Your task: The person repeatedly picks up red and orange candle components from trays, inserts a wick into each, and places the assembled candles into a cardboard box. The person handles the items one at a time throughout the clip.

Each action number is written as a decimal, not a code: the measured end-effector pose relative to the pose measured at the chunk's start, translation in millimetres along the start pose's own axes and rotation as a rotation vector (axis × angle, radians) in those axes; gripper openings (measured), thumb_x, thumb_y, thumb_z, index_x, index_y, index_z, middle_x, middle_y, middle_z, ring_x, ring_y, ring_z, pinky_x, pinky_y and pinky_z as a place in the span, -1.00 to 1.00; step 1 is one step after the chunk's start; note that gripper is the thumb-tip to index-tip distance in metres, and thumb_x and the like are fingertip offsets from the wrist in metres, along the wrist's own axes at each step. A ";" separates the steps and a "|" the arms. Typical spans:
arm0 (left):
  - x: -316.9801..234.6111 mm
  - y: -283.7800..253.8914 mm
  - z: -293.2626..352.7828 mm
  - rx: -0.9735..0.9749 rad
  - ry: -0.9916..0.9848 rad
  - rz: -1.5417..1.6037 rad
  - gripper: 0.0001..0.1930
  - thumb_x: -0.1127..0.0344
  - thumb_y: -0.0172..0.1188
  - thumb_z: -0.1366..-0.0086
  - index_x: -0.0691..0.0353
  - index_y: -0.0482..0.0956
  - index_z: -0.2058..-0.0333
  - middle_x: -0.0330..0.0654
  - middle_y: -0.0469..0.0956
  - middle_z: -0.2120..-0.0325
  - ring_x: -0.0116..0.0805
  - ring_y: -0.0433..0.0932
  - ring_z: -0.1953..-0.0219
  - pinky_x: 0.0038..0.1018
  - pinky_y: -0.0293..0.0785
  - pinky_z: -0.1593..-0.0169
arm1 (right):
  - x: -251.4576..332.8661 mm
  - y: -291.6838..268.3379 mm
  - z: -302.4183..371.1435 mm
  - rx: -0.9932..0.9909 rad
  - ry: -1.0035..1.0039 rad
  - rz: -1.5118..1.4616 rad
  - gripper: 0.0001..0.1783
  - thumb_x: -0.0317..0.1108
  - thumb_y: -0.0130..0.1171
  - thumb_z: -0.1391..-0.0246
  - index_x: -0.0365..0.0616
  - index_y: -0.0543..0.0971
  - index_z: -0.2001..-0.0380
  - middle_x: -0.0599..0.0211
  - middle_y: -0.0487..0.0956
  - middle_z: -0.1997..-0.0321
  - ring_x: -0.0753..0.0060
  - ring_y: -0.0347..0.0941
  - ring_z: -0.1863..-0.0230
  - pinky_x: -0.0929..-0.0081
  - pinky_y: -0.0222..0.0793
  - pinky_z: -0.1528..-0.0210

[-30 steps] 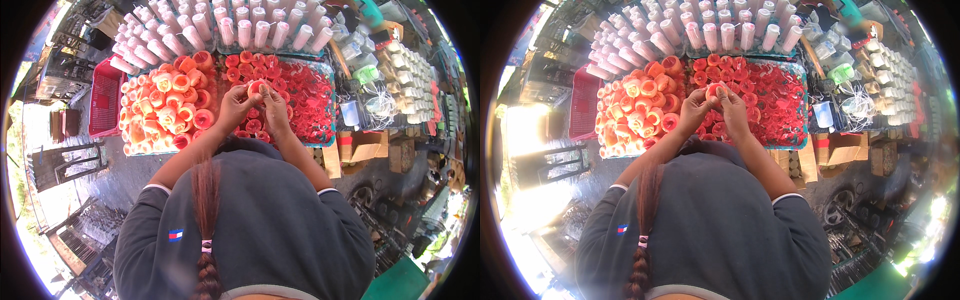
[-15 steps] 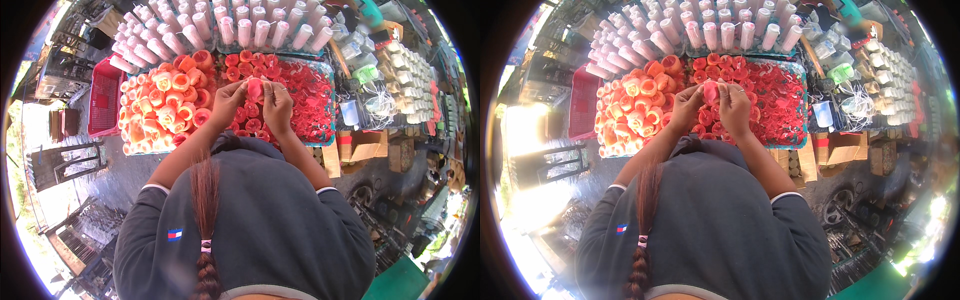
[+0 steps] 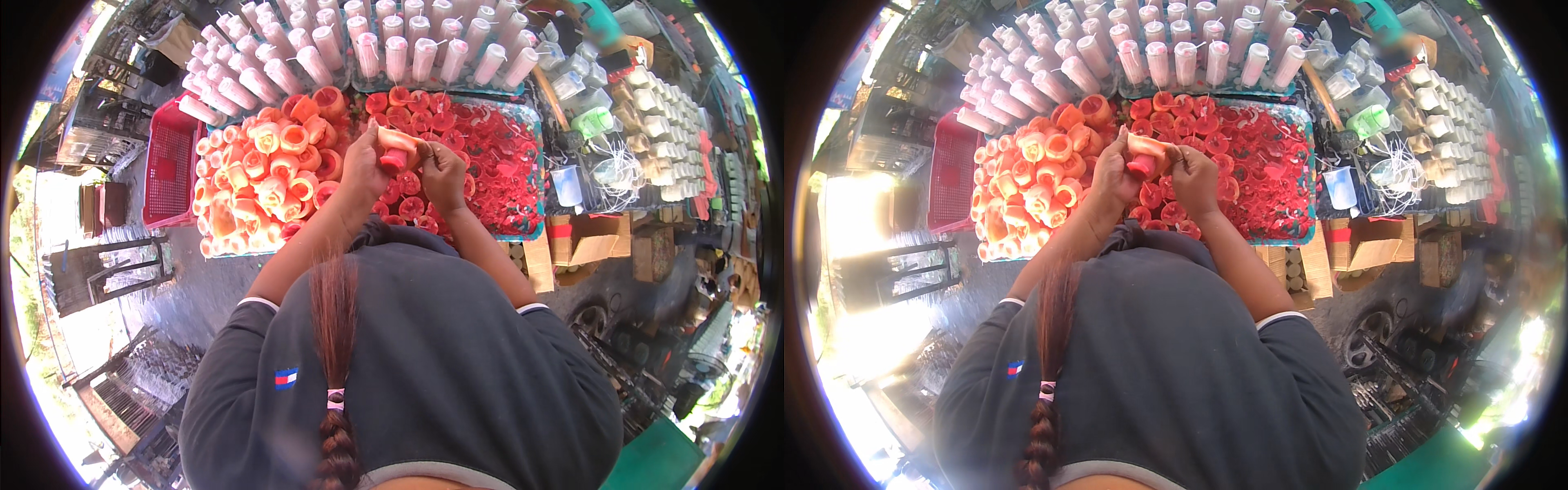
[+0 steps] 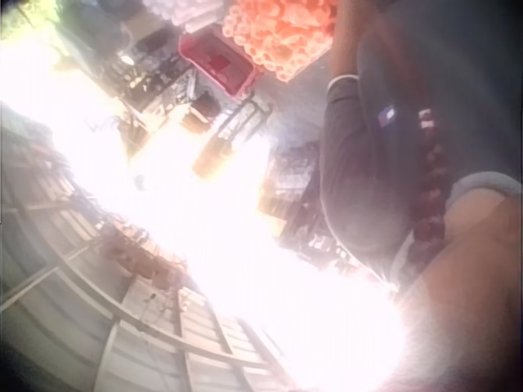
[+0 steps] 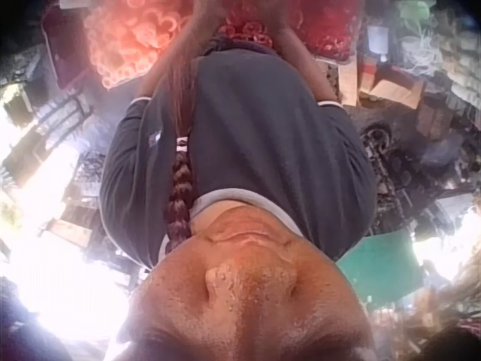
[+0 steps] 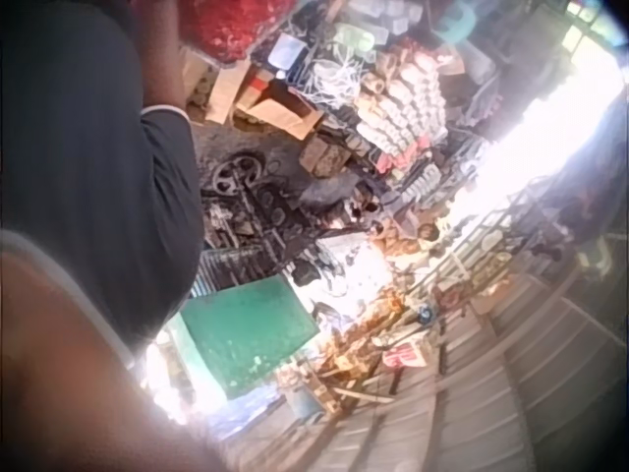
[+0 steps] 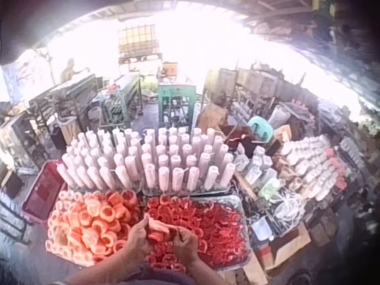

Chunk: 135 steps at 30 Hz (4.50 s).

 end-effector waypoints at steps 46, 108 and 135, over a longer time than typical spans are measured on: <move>-70.7 -19.9 8.0 -0.158 0.653 -0.905 -0.70 0.09 0.18 -0.22 0.25 0.48 0.45 -0.29 0.46 0.60 -0.65 0.39 0.54 -0.69 0.32 0.45 | -100.1 -145.4 -2.9 -0.268 0.170 0.831 -0.45 -0.07 0.29 0.11 -0.24 0.47 0.13 0.02 0.48 0.12 0.06 0.42 0.11 0.21 0.34 0.09; 36.4 -17.6 -2.7 0.131 -0.020 -0.789 -0.51 0.16 0.16 -0.25 0.31 0.31 -0.05 -0.19 0.52 0.18 -0.47 0.52 0.19 -0.54 0.45 0.07 | -8.4 -30.8 20.1 0.185 0.275 -0.299 -0.34 -0.43 0.29 0.16 -0.16 0.33 -0.09 0.35 0.48 0.10 0.56 0.44 0.11 0.56 0.42 0.12; 25.2 13.1 28.1 0.413 0.890 -1.619 -0.54 0.27 0.18 -0.18 0.35 0.40 -0.02 0.09 0.53 0.20 -0.07 0.58 0.21 -0.39 0.49 0.17 | -17.2 -16.3 6.2 0.096 0.703 -1.121 -0.52 0.14 -0.13 -0.18 -0.02 0.48 0.16 0.48 0.53 0.34 0.59 0.49 0.36 0.55 0.47 0.44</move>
Point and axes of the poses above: each hand's wrist, its own z-axis away from the middle knuckle, its own y-axis out of the palm, x = y × z, the point moved 1 cm from there along -z, towards the middle knuckle
